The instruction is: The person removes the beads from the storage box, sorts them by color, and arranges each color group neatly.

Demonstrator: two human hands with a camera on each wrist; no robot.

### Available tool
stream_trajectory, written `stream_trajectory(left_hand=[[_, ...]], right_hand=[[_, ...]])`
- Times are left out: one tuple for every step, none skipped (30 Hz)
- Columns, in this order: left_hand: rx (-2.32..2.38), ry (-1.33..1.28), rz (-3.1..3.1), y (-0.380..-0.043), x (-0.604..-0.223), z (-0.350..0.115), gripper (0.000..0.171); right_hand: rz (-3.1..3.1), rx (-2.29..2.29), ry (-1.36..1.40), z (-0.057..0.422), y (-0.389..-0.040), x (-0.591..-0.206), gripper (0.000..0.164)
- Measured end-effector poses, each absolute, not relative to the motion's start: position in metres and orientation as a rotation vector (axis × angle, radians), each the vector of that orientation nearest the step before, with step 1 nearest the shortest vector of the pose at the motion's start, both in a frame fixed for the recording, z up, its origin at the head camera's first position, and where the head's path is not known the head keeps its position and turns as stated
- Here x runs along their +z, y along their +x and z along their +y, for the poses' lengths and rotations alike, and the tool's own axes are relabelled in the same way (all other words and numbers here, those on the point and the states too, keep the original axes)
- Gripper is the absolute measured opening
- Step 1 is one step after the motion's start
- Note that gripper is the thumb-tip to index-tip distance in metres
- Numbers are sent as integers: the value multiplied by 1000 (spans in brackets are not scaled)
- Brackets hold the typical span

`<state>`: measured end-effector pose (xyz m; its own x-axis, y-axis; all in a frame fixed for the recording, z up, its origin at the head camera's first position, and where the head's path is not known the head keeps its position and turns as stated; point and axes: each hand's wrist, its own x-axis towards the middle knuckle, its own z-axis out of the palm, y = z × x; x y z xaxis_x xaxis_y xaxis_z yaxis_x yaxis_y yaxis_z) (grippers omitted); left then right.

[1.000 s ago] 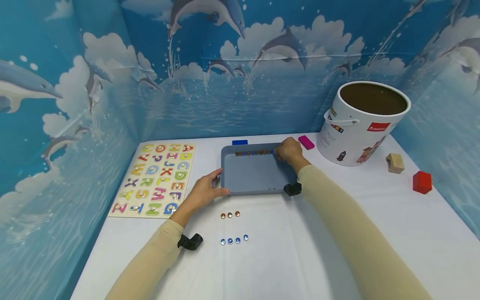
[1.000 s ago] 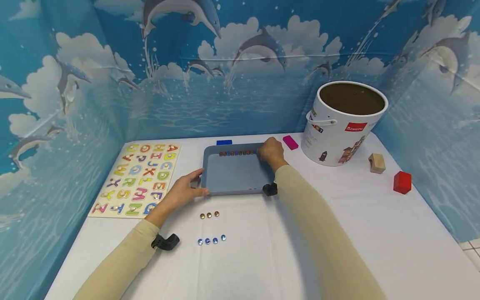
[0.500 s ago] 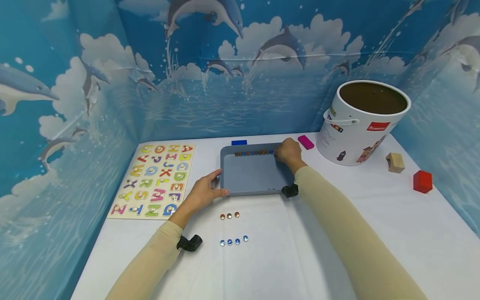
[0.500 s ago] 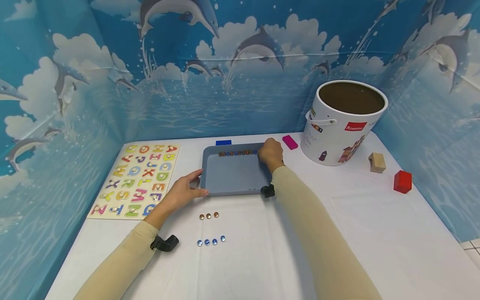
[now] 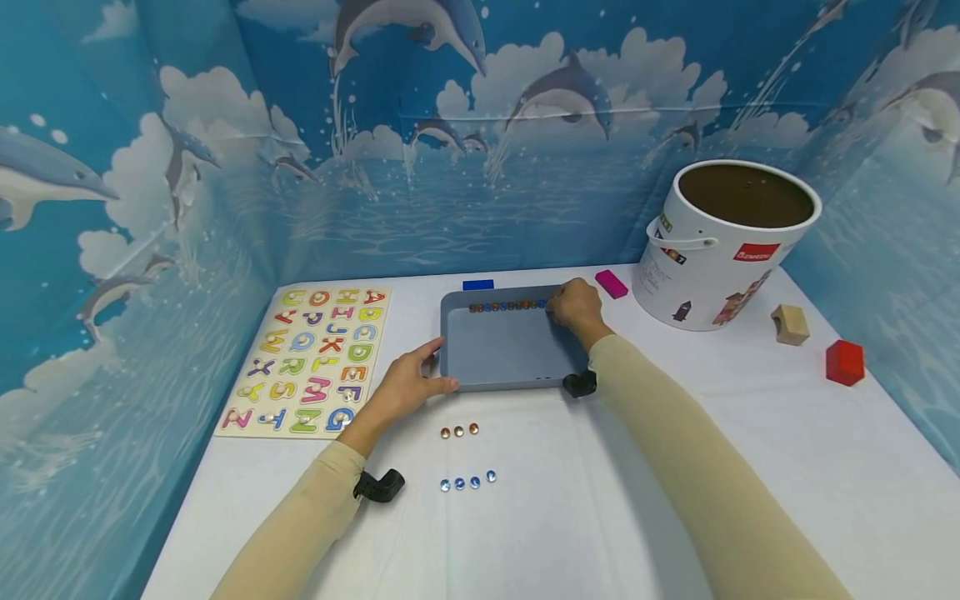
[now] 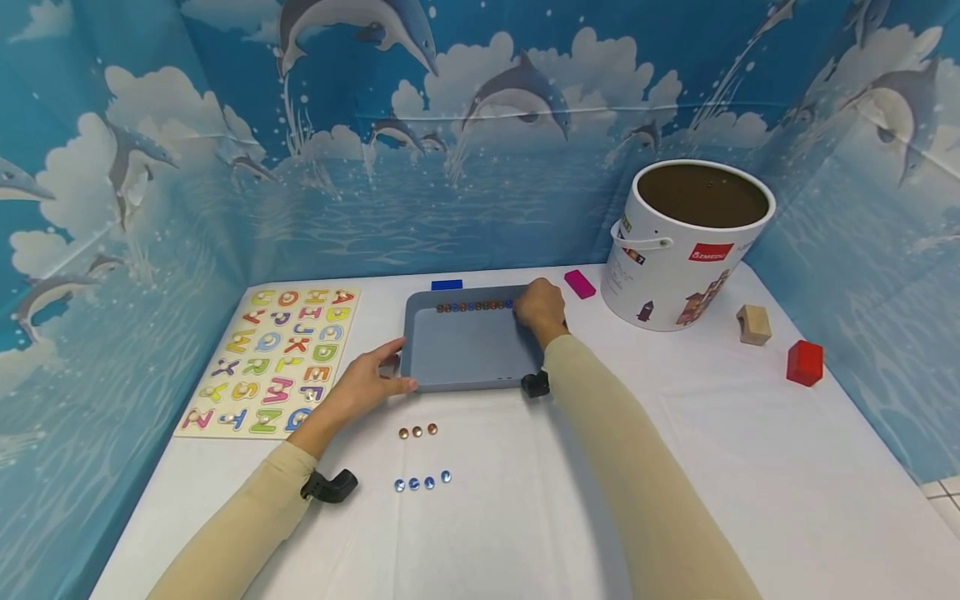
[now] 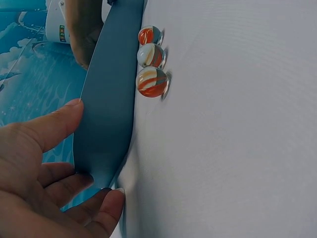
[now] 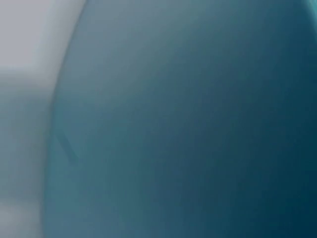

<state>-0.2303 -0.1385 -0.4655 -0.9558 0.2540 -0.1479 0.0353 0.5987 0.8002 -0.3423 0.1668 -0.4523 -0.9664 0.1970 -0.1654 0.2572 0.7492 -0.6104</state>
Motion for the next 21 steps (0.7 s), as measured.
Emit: stream_trajectory(left_hand=[[1284,238,2581,-230,-465,-138,86],[1281,238,2582,-230,-466,-138,86],[1279,238,2584,-230,-465,-138,86],[1276,240,2586,-230,-465,-138,86],[1275,242,2588,-230,-465,-138,86],[1274,245,2590,-230,-465,-138,86],[1271,248,2592,-230,-464,-138,86],[1267,252,2595,-230,-464,-138,86],[1265,255,2595,-230,-463,-138,86],[1263,258,2595,-230,-463,-138,86],[1260,260,2597,-230,-462,-138,86],[1256,262,2598,-230,-461,-138,86],[1254,264,2598,-230,-461,-138,86],[1256,263,2597,-230,-460,-138,86],[1257,260,2596,-230,-460,-138,86],[1262,258,2596,-230,-459,-138,86],[1262,260,2598,-230,-459,-138,86],[1266,254,2594,-230,-459,-138,86],[1266,254,2593,-230,-459,-138,86],[1265,249,2591,-230,-460,-138,86],[1263,247,2589,-230,-460,-137,86]], right_hand=[[2851,-1022,374,167,-342,-452,23],[2851,-1028,374,167,-341,-452,23],[2852,-1030,374,167,-341,-452,22],[2855,-1030,372,166,-340,-452,22],[2860,-1026,365,166,-340,-452,21],[2861,-1026,365,166,-339,-451,20],[2862,-1025,358,167,-339,-451,20],[2860,-1027,354,167,-338,-451,19],[2855,-1029,350,167,-338,-451,18],[2852,-1036,343,167,-337,-451,18],[2849,-1043,339,167,-337,-450,17],[2845,-1056,338,168,-337,-450,16],[2839,-1072,334,168,-337,-449,15],[2830,-1101,324,169,-337,-448,15],[2815,-1143,318,169,-337,-447,14],[2792,-1203,308,170,-337,-446,14],[2760,-1275,301,170,-336,-445,13],[2718,-1360,282,170,-334,-443,14],[2669,-1451,259,170,-330,-440,14],[2609,-1546,223,169,-325,-437,15],[2547,-1640,188,167,-318,-435,16]])
